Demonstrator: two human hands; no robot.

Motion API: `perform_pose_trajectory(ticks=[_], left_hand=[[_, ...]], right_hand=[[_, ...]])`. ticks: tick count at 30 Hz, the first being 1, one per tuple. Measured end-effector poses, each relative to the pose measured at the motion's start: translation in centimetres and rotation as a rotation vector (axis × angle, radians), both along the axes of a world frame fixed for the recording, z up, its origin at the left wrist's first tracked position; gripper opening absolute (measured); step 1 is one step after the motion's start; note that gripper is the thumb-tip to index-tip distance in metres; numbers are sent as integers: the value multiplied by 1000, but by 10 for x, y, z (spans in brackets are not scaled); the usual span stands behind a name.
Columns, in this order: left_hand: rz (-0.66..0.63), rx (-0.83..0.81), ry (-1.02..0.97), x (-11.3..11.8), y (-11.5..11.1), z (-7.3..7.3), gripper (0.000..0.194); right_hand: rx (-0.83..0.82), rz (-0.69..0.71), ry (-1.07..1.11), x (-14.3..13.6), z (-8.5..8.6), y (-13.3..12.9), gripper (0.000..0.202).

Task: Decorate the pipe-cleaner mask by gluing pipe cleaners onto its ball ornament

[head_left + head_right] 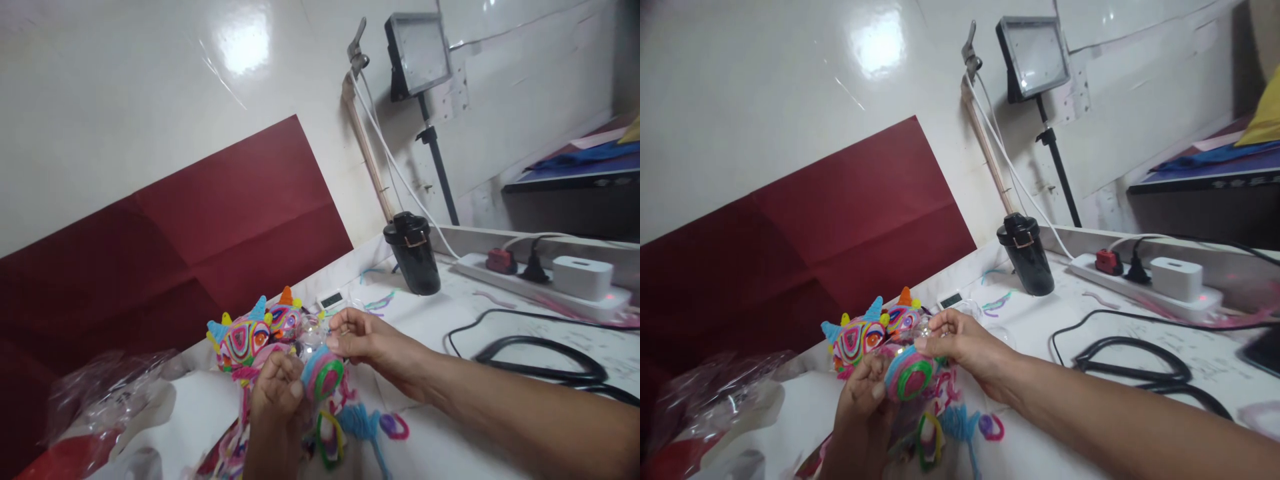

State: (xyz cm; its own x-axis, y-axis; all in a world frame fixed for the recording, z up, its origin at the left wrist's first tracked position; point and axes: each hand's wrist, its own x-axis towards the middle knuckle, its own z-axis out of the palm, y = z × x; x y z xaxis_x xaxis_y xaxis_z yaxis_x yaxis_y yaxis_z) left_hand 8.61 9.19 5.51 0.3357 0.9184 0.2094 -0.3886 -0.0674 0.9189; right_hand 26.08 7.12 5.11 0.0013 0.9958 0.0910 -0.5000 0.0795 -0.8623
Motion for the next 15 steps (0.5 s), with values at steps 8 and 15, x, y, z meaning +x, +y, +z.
perform_pose_trajectory(ticks=[8, 15], left_hand=[[-35, -37, -59, 6, -3, -3, 34], [-120, -97, -71, 5, 1, -10, 28]], right_hand=[[97, 215, 69, 2, -1, -2, 29], [98, 217, 118, -1, 0, -4, 30]])
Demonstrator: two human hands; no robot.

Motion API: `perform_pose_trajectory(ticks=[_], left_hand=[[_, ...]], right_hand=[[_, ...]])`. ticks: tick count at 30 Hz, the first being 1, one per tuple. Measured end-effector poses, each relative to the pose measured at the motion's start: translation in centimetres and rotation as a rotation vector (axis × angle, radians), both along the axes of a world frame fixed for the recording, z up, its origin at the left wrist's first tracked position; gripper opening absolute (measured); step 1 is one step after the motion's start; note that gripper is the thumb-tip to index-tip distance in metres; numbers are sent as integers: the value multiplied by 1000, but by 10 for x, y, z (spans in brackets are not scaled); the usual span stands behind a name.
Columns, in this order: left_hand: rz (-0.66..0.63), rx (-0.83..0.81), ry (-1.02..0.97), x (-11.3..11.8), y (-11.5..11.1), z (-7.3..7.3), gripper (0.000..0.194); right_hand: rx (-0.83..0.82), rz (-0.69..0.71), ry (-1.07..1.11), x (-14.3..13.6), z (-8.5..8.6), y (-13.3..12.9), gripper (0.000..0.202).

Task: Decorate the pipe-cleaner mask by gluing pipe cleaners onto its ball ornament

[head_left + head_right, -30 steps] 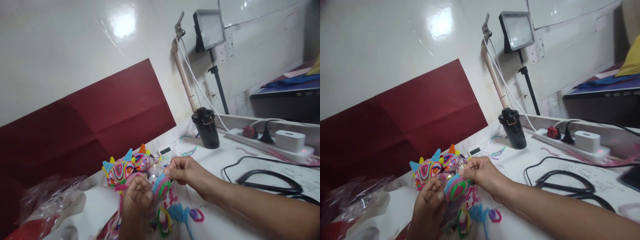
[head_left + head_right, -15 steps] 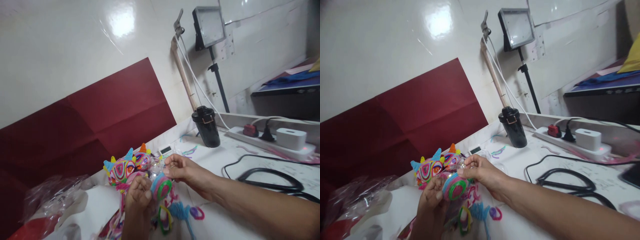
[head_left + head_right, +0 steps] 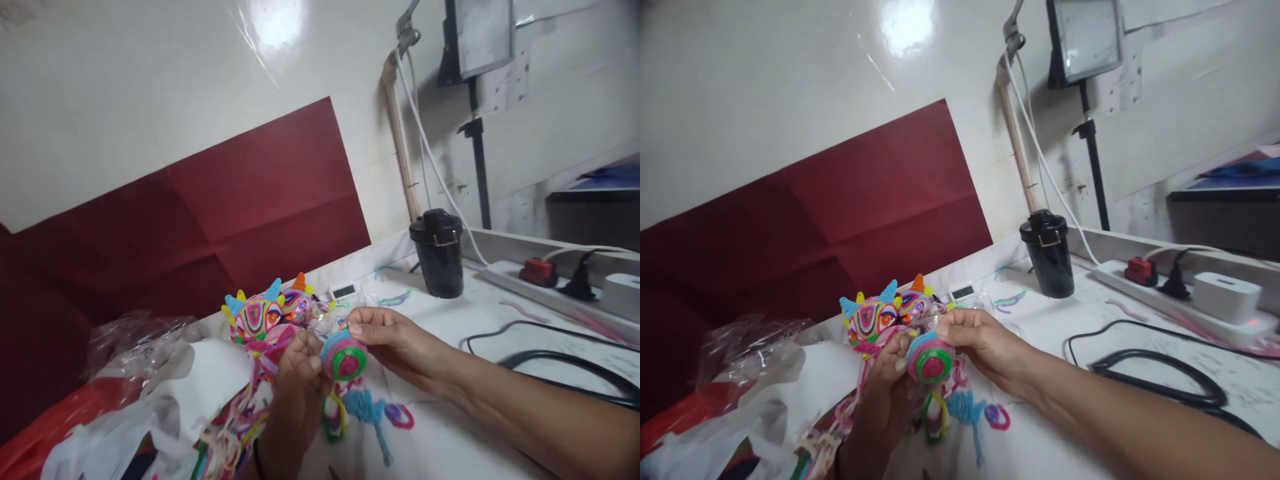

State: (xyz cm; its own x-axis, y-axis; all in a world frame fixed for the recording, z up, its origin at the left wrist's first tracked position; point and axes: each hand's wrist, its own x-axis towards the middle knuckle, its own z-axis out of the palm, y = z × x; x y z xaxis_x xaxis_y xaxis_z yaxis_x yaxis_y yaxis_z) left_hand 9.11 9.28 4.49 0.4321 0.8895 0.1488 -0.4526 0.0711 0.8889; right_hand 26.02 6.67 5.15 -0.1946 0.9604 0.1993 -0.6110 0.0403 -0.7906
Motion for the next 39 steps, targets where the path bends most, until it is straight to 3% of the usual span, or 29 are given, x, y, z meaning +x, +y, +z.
perform_pose_trajectory(ticks=[5, 10, 15, 18, 22, 25, 32, 35, 39], left_hand=[[-51, 7, 9, -2, 3, -6, 17], [-52, 0, 47, -4, 8, -4, 29], [145, 253, 390, -7, 8, 5, 19], [122, 309, 524, -8, 6, 7, 22], [-55, 197, 484, -7, 4, 5, 23], [-119, 119, 413, -5, 4, 2, 25], [-59, 77, 363, -2, 6, -6, 21], [-50, 54, 353, -2, 6, -6, 20], [-28, 53, 341, -3, 5, -4, 17]], right_hand=[[16, -24, -27, -1, 5, -5, 29], [40, -63, -172, 3, 5, -7, 30], [91, -131, -431, 7, 7, -6, 34], [74, -102, -517, 6, 8, -8, 33], [99, -68, -587, 4, 6, -11, 25], [122, -74, -626, 3, 3, -10, 22], [35, 38, -539, 7, 1, -4, 36], [31, 109, -515, 14, 2, -3, 34], [49, 92, -524, 17, 3, -4, 28]])
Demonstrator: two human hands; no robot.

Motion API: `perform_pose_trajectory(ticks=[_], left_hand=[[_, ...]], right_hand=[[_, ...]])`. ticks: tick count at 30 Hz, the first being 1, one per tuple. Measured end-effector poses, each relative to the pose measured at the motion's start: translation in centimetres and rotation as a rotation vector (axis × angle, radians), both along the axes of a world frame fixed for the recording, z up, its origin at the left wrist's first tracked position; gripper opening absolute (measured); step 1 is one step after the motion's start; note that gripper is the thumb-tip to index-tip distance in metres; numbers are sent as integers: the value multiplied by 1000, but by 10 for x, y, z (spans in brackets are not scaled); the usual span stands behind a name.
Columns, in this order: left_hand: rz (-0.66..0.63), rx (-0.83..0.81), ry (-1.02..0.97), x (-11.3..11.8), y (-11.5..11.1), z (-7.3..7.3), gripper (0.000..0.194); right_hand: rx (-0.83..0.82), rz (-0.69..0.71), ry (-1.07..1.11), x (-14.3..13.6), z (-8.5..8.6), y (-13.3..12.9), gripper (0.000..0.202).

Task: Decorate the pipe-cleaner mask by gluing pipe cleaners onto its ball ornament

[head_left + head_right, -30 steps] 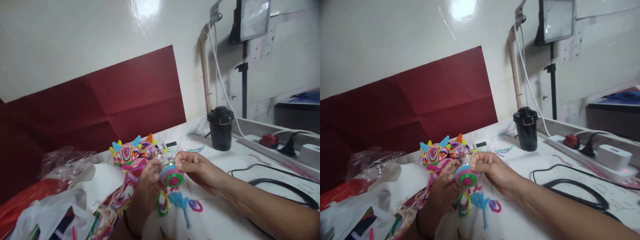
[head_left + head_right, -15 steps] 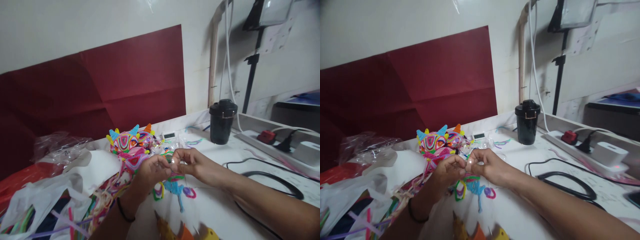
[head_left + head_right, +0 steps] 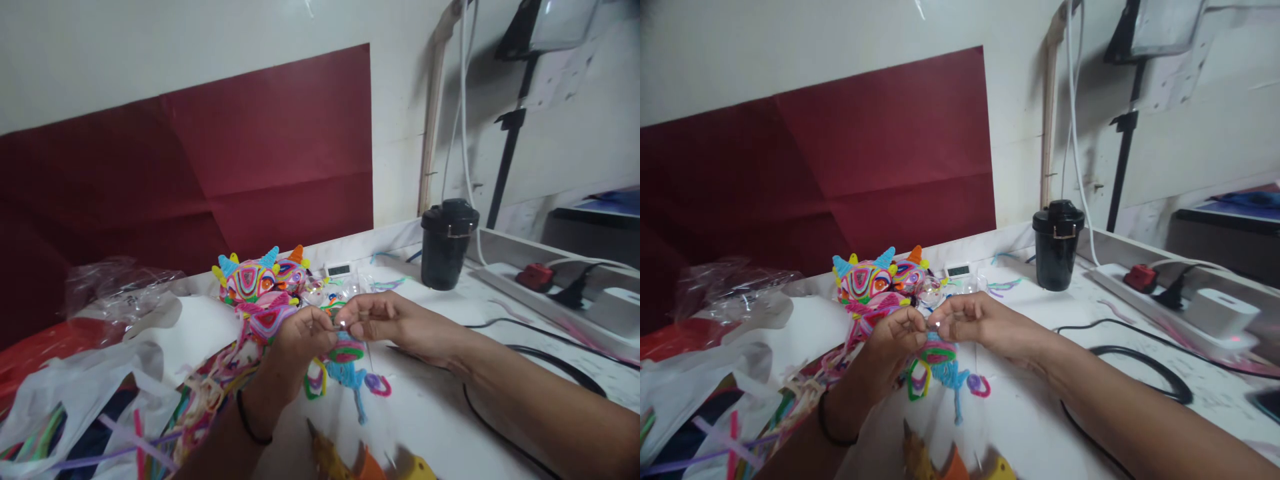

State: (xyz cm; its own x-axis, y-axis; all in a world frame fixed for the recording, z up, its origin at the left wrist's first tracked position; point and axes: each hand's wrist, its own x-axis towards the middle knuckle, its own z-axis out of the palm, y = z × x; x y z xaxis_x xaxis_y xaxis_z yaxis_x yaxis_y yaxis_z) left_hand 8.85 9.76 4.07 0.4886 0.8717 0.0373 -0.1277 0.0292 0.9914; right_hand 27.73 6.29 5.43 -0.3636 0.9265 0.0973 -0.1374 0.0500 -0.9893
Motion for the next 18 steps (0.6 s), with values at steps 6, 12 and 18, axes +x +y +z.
perform_pose_trajectory(ticks=[6, 12, 18], left_hand=[[-25, 3, 5, -1, 1, -4, 14], [35, -13, 12, 4, -3, 1, 17], [43, -9, -13, 6, -6, 5, 18]], right_hand=[[-16, -45, -12, -6, 1, 0, 23], [-34, -90, -7, -10, -1, 0, 19], [-24, -129, -38, -13, -2, -1, 12]])
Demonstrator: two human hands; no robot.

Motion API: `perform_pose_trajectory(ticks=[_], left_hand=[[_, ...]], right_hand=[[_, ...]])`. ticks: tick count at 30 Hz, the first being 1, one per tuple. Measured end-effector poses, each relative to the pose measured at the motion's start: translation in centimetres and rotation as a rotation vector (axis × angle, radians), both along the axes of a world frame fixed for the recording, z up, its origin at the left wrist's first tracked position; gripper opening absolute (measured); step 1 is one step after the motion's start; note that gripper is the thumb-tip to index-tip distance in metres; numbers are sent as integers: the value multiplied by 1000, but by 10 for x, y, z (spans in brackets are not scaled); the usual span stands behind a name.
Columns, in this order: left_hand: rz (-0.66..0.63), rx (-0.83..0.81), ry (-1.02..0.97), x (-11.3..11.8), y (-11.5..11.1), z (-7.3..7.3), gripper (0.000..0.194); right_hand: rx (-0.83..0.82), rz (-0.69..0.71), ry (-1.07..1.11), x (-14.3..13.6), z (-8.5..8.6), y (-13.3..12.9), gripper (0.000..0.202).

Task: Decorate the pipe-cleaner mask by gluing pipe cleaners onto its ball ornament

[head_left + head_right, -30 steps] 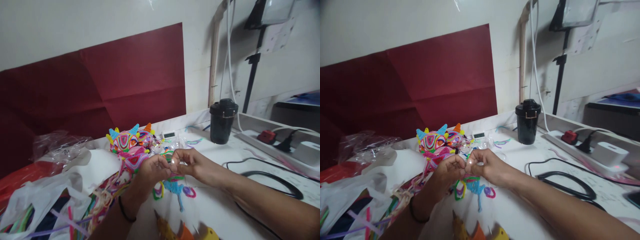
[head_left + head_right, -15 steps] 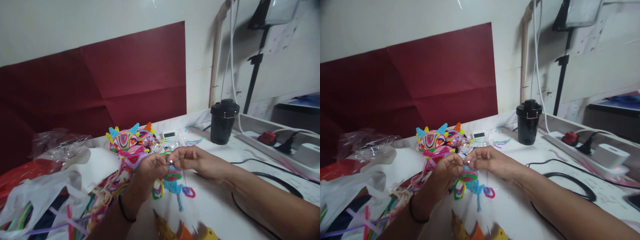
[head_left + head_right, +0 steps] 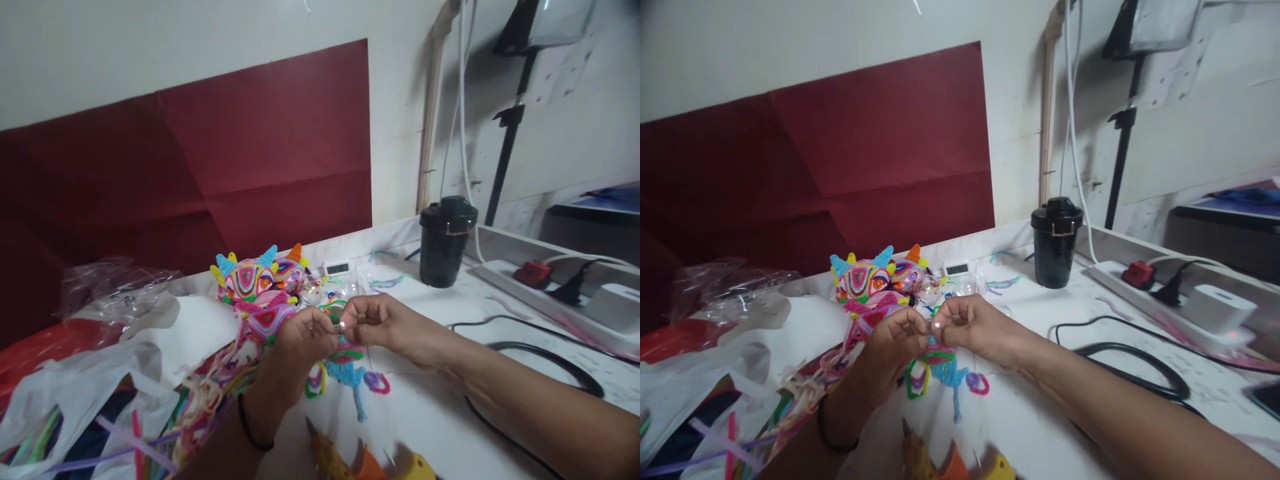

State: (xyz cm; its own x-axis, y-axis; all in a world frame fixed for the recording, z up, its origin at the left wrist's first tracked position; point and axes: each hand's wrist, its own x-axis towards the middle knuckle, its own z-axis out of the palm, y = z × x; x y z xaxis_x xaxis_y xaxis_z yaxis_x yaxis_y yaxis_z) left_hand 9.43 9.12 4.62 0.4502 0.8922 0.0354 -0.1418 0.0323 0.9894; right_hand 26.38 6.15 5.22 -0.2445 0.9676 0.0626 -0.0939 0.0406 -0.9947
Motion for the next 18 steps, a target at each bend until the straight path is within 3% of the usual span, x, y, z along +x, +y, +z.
perform_pose_trajectory(ticks=[6, 11, 18], left_hand=[[-20, 13, 8, 0, 0, -3, 18], [-23, 1, 18, 1, 1, -7, 20], [-61, -44, -132, -2, 8, -7, 17]], right_hand=[[119, -26, -114, -1, 0, -1, 8], [98, -7, -90, 0, -5, 1, 11], [101, 53, -16, 10, 1, 5, 24]])
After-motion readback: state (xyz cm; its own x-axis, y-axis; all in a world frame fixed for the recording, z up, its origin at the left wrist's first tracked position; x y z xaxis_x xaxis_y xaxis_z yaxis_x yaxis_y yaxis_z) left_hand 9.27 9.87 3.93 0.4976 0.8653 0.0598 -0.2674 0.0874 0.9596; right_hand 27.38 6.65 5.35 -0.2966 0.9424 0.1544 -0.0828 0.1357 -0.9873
